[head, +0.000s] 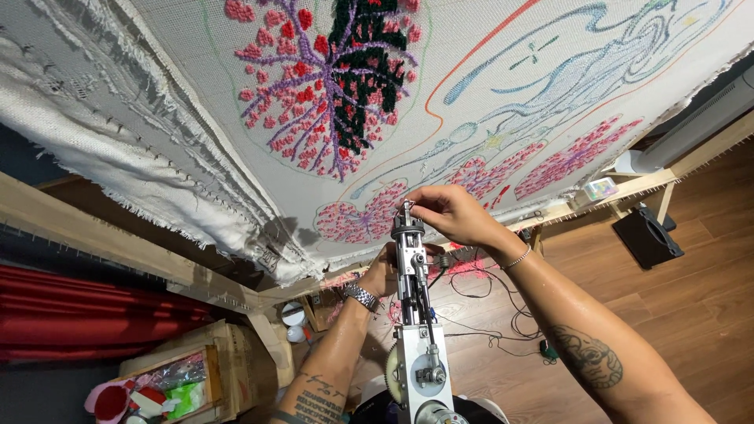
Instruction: Threading a tufting gun and using it to apply yarn to a rug canvas on a wooden frame.
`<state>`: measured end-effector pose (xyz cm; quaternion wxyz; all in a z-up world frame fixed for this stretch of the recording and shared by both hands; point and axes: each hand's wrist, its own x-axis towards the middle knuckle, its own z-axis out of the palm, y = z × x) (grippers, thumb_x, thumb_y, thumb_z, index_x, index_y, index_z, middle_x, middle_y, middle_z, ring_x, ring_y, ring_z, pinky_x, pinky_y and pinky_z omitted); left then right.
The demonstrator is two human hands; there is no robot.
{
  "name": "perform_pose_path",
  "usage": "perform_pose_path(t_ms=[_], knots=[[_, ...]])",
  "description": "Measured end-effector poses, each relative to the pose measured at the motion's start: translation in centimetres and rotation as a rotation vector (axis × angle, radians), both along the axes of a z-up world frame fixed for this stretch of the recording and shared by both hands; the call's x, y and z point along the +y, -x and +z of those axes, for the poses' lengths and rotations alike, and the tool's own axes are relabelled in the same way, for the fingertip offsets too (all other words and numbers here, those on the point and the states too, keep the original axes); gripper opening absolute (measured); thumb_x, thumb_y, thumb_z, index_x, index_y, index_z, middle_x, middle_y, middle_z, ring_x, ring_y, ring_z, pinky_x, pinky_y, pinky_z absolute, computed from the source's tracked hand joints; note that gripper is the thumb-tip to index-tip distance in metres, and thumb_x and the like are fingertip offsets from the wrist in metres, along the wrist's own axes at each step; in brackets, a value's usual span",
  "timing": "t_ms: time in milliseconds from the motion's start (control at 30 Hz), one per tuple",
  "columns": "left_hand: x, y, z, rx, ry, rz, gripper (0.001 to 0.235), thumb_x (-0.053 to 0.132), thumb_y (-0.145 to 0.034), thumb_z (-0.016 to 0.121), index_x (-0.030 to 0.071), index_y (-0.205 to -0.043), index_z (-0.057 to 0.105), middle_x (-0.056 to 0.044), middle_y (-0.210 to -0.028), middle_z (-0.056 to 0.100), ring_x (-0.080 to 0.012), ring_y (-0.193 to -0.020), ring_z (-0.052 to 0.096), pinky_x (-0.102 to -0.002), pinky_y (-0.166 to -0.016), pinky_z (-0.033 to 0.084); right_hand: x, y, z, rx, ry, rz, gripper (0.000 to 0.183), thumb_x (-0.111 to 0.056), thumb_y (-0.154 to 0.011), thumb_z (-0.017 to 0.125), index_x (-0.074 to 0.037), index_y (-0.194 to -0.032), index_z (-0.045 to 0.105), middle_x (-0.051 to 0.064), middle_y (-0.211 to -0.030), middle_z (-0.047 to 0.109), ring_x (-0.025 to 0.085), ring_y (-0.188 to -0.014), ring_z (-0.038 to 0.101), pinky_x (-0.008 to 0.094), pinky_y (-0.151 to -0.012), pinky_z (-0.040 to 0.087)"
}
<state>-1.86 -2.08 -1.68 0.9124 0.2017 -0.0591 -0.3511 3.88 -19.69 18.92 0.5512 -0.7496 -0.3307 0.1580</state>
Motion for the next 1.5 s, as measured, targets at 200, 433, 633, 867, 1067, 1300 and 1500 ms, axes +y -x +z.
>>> perform_pose_path(t_ms=[200,433,633,867,1067,1300,1500], knots=[[-0.1,0.3,0.2,-0.012,-0.113,0.067,0.055,0.041,-0.105,0.051,-0.005,-0.135,0.057,-0.013,-0.111,0.073,-0.0165,-0.092,0.071,-0.033,-0.082,0.060,0.0,0.0,0.6,0.061,-0.034,0.083,0.017,-0.007,-0.102,0.061,0.002,-0.114,0.069,0.004,-0.103,0.074,0.007,-0.096,0.067,0.027,-0.087,0.058],[-0.3,0.2,-0.6,-0.043,-0.109,0.091,0.038,0.032,-0.105,0.055,0.002,-0.128,0.061,-0.012,-0.105,0.073,-0.0170,-0.086,0.071,-0.034,-0.076,0.060,-0.6,-0.1,0.1,0.153,-0.155,0.110,0.022,-0.001,-0.103,0.058,0.001,-0.125,0.063,0.006,-0.112,0.069,0.009,-0.104,0.064,0.028,-0.092,0.055],[-0.1,0.5,0.6,-0.001,0.034,0.048,0.047,0.034,-0.106,0.055,-0.005,-0.131,0.062,-0.014,-0.107,0.072,-0.0192,-0.088,0.071,-0.036,-0.079,0.061,-1.1,1.6,3.1,0.169,-0.236,0.245,0.030,0.004,-0.100,0.054,-0.002,-0.129,0.052,0.008,-0.126,0.063,0.014,-0.121,0.061,0.033,-0.109,0.051],[0.1,1.8,3.3,-0.427,-0.321,0.183,0.043,0.015,-0.099,0.063,-0.004,-0.137,0.056,-0.022,-0.137,0.063,-0.0206,-0.106,0.068,-0.038,-0.093,0.060,-0.7,2.5,6.1,-0.053,0.014,0.218,0.014,-0.006,-0.103,0.060,-0.001,-0.115,0.065,0.005,-0.114,0.070,0.013,-0.109,0.063,0.030,-0.098,0.053],[0.0,1.5,3.2,-0.286,-0.161,0.141,0.046,0.021,-0.102,0.059,-0.007,-0.137,0.057,-0.023,-0.131,0.065,-0.0216,-0.103,0.071,-0.036,-0.089,0.060,-0.4,3.4,5.5,-0.034,-0.015,0.039,0.015,-0.010,-0.100,0.066,0.000,-0.109,0.071,0.007,-0.111,0.075,0.013,-0.113,0.065,0.030,-0.097,0.055],[0.8,0.6,3.0,-0.243,-0.296,0.167,0.072,0.049,-0.094,0.059,-0.011,-0.134,0.057,-0.022,-0.126,0.068,-0.0181,-0.092,0.069,-0.034,-0.085,0.061,-0.6,5.6,5.7,-0.245,-0.136,-0.172,0.018,-0.004,-0.098,0.068,0.001,-0.114,0.073,0.008,-0.110,0.077,0.014,-0.104,0.074,0.028,-0.094,0.059],[2.3,0.2,-1.5,-0.028,-0.087,0.189,0.080,0.063,-0.091,0.058,-0.006,-0.131,0.062,-0.019,-0.123,0.070,-0.0165,-0.084,0.069,-0.031,-0.073,0.060,-1.1,6.2,5.1,-0.112,-0.234,-0.157,0.019,-0.004,-0.100,0.066,0.001,-0.118,0.069,0.006,-0.111,0.074,0.013,-0.104,0.071,0.029,-0.096,0.058]])
